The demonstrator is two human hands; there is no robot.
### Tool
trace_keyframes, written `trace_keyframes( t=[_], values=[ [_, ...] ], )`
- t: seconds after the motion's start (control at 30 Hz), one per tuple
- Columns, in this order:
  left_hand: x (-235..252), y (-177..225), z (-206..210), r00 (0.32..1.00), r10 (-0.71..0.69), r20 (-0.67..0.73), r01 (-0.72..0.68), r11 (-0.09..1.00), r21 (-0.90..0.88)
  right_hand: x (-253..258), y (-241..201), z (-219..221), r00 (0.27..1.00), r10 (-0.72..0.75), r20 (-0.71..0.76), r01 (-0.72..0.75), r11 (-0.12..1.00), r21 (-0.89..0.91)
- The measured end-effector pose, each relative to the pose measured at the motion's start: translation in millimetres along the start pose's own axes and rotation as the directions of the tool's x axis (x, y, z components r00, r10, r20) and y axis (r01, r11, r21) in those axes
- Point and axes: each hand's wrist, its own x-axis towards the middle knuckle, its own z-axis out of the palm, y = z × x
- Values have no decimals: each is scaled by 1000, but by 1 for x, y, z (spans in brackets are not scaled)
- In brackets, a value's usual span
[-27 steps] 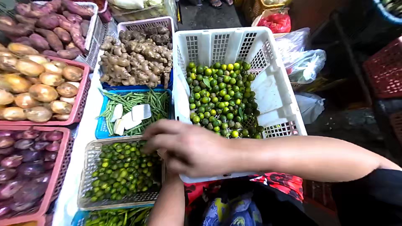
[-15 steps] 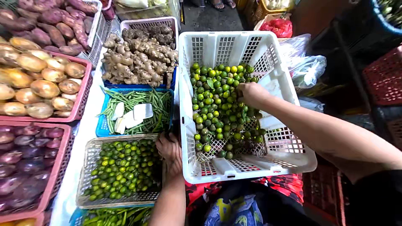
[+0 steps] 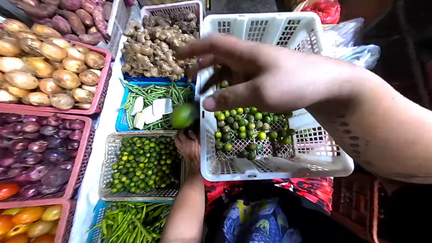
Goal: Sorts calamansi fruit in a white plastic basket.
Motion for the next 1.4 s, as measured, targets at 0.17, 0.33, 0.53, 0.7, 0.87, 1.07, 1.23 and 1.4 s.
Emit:
trace_keyframes(
  t=[0.17, 0.33, 0.53, 0.7, 0.87, 1.07, 1.23, 1.4],
  values=[
    [-2, 4, -2, 1000, -6, -12, 6, 1000, -1, -3, 40, -32, 989, 4, -149, -69, 898, -434],
    [-3, 12, -9, 1000, -18, -1, 18, 1000, 18, -49, 149, -35, 745, 621, -243, -548, 364, -753],
    [-3, 9, -9, 999, 23, -24, -23, 1000, -2, -70, 197, 0, 647, 731, -216, -450, 137, -883],
    [-3, 5, -5, 999, 16, -39, -15, 999, 30, -68, 188, 6, 629, 759, -167, -411, 143, -901],
    [-3, 0, 0, 994, 45, -103, -45, 999, -3, -73, 166, -46, 702, 573, -422, -689, 400, -604],
    [0, 1, 3, 994, 61, -85, -60, 998, 22, -58, 176, -63, 681, 499, -536, -652, 746, -133],
    [-1, -2, 4, 989, 84, -121, -84, 996, 5, -29, 207, -13, 707, 634, -313, -637, 378, -672],
    [-4, 4, -1, 992, 66, -110, -67, 998, -6, -30, 221, 3, 777, 585, -231, -477, 309, -823]
  ],
)
